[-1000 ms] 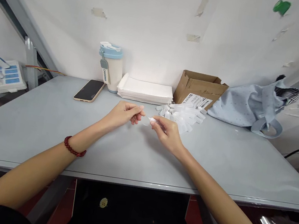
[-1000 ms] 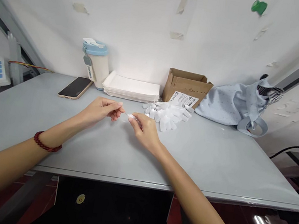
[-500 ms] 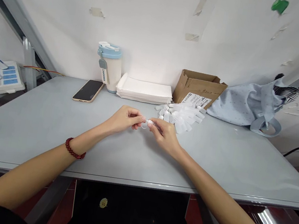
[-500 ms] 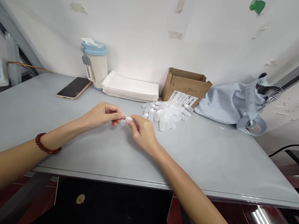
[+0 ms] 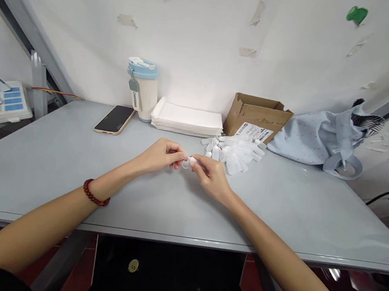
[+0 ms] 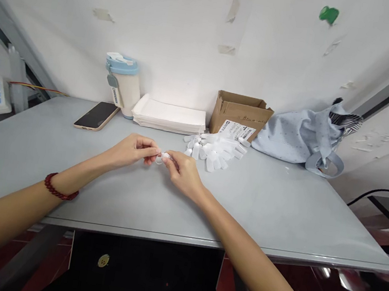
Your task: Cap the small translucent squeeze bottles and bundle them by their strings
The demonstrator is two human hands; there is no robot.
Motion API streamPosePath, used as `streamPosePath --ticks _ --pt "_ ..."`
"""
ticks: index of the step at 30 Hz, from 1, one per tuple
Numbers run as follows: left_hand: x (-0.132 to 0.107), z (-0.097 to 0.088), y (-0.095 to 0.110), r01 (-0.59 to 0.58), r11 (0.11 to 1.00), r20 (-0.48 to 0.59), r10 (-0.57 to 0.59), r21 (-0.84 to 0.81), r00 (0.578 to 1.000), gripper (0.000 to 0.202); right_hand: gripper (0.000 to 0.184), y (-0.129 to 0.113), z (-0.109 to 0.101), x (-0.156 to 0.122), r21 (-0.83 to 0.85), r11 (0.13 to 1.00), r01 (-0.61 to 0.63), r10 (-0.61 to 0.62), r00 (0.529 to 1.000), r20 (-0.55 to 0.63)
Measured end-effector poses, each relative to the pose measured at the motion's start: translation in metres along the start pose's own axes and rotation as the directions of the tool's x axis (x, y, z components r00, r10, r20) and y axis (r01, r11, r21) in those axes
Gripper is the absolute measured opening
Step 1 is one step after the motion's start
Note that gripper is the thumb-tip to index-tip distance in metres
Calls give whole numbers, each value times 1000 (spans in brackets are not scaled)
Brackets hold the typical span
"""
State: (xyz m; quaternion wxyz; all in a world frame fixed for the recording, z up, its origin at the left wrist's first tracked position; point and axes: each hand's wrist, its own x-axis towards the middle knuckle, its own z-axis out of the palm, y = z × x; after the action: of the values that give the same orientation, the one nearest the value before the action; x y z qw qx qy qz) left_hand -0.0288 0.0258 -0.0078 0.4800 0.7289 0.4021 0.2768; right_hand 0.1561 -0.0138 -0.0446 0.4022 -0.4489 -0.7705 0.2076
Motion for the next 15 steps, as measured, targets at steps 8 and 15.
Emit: streamPosePath --ticks 8,15 --pt "10 -37 -2 -5 999 -354 -13 -50 935 21 29 21 -22 11 -176 979 -105 90 992 -90" --pt "24 -58 -24 166 985 -410 -169 -44 896 17 27 35 -29 14 -426 890 -161 159 986 -41"
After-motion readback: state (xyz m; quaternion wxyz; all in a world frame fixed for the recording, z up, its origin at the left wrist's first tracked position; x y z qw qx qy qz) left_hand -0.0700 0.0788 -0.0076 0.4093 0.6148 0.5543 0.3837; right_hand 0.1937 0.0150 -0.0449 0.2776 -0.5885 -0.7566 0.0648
